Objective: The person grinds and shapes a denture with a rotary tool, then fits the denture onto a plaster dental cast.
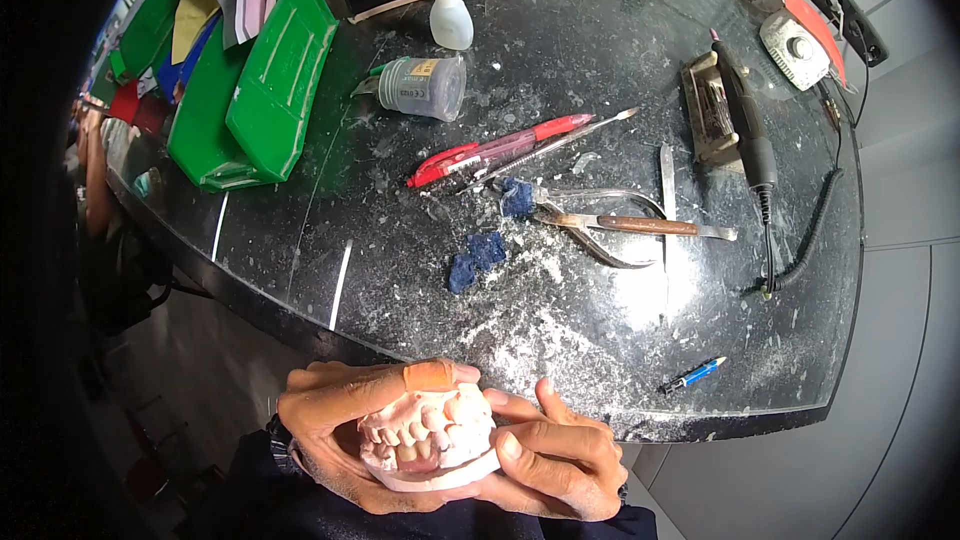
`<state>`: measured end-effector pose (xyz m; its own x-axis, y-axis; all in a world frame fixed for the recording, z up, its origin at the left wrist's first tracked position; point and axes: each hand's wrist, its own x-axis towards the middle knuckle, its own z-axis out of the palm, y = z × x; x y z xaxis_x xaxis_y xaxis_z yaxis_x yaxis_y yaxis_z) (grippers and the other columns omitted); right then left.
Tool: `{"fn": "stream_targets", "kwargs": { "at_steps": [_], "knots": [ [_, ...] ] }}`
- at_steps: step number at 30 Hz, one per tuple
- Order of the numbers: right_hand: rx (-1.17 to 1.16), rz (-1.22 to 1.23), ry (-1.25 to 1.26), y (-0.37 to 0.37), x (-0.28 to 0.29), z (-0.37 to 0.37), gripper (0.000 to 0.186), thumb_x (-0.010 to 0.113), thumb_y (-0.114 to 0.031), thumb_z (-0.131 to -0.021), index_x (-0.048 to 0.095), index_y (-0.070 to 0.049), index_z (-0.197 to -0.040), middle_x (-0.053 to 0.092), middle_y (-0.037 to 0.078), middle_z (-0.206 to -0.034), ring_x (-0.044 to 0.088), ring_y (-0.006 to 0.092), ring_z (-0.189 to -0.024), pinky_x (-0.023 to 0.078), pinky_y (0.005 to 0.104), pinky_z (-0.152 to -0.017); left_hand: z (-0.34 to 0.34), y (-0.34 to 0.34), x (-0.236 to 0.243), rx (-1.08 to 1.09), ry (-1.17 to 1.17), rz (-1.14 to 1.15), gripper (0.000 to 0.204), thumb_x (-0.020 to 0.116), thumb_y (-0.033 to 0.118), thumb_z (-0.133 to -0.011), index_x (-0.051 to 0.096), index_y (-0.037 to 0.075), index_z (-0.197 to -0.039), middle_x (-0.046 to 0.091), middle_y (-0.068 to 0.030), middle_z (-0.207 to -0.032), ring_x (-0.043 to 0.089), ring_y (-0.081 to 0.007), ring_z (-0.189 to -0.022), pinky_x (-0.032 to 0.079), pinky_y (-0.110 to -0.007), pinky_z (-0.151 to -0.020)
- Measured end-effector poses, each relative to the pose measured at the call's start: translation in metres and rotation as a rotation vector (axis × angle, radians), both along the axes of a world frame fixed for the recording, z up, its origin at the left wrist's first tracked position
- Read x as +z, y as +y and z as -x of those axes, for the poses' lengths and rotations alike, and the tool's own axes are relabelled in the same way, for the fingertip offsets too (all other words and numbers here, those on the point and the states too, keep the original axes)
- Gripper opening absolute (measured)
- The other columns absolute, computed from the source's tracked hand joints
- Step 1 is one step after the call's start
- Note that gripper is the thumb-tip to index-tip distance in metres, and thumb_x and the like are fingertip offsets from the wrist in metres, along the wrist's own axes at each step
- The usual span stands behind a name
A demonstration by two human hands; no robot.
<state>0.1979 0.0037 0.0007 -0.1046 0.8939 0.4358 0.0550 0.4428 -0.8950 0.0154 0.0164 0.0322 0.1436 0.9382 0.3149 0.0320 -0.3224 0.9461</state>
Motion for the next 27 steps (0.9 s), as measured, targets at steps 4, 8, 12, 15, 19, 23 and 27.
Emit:
{"fn": "stream_targets", "kwargs": {
  "at_steps": [4, 8, 12, 15, 19, 23, 27],
  "knots": [
    [-0.020, 0.035, 0.066, 0.001, 0.005, 0.006, 0.033, 0.077, -0.011, -0.064, 0.065, -0.001, -0.093, 0.060, 0.011, -0.076, 0.066, 0.0339, -0.082, 0.046, 0.0398, -0.092, 0.001, -0.001, 0.004, -0.025, 0.039, 0.035, 0.060, 0.082, 0.014, -0.062, 0.054, -0.009, -0.111, 0.064, -0.0228, -0.097, 0.066, -0.0271, -0.084, 0.056, -0.032, -0.070],
    [-0.068, -0.034, 0.038, 0.006, -0.002, 0.012, 0.034, 0.080, -0.010, -0.061, 0.066, -0.002, -0.091, 0.061, 0.011, -0.078, 0.066, 0.0312, -0.081, 0.049, 0.0389, -0.089, -0.002, -0.002, 0.000, 0.009, 0.076, -0.007, 0.064, 0.083, 0.013, -0.061, 0.053, -0.008, -0.113, 0.063, -0.0235, -0.098, 0.066, -0.0283, -0.085, 0.057, -0.032, -0.068],
    [-0.080, -0.015, 0.033, 0.005, 0.001, 0.007, 0.037, 0.083, -0.010, -0.059, 0.067, -0.001, -0.091, 0.062, 0.012, -0.081, 0.067, 0.0275, -0.078, 0.052, 0.0379, -0.085, 0.000, 0.002, 0.003, 0.005, 0.126, -0.098, 0.065, 0.084, 0.015, -0.059, 0.053, -0.008, -0.112, 0.063, -0.0242, -0.097, 0.066, -0.0286, -0.084, 0.057, -0.033, -0.067],
    [-0.038, 0.120, 0.043, -0.003, 0.000, 0.003, 0.037, 0.083, -0.010, -0.059, 0.066, 0.000, -0.091, 0.062, 0.013, -0.081, 0.067, 0.0265, -0.078, 0.052, 0.0381, -0.084, -0.004, -0.003, 0.007, 0.105, 0.151, -0.097, 0.063, 0.084, 0.015, -0.059, 0.055, -0.008, -0.110, 0.063, -0.0242, -0.097, 0.066, -0.0286, -0.085, 0.057, -0.033, -0.067],
    [-0.008, 0.213, 0.065, -0.004, -0.001, 0.000, 0.035, 0.082, -0.009, -0.061, 0.066, 0.000, -0.091, 0.062, 0.013, -0.082, 0.066, 0.0268, -0.080, 0.052, 0.0389, -0.085, 0.001, 0.001, 0.011, 0.040, 0.166, -0.083, 0.059, 0.084, 0.015, -0.060, 0.057, -0.008, -0.106, 0.063, -0.0240, -0.097, 0.066, -0.0301, -0.088, 0.057, -0.033, -0.068],
    [-0.011, 0.202, 0.074, -0.002, -0.004, 0.002, 0.032, 0.081, -0.008, -0.062, 0.066, 0.000, -0.090, 0.062, 0.014, -0.083, 0.066, 0.0272, -0.082, 0.051, 0.0396, -0.086, 0.000, 0.001, 0.010, 0.064, 0.159, -0.064, 0.053, 0.082, 0.014, -0.061, 0.058, -0.009, -0.103, 0.063, -0.0234, -0.097, 0.065, -0.0318, -0.090, 0.056, -0.035, -0.071],
    [-0.031, 0.141, 0.077, -0.001, -0.001, 0.006, 0.032, 0.080, -0.007, -0.063, 0.066, 0.000, -0.091, 0.062, 0.014, -0.084, 0.066, 0.0272, -0.082, 0.051, 0.0392, -0.086, -0.001, -0.001, 0.007, 0.067, 0.155, -0.059, 0.051, 0.081, 0.014, -0.062, 0.059, -0.008, -0.102, 0.063, -0.0229, -0.097, 0.064, -0.0320, -0.092, 0.056, -0.035, -0.072]
  ]
}}
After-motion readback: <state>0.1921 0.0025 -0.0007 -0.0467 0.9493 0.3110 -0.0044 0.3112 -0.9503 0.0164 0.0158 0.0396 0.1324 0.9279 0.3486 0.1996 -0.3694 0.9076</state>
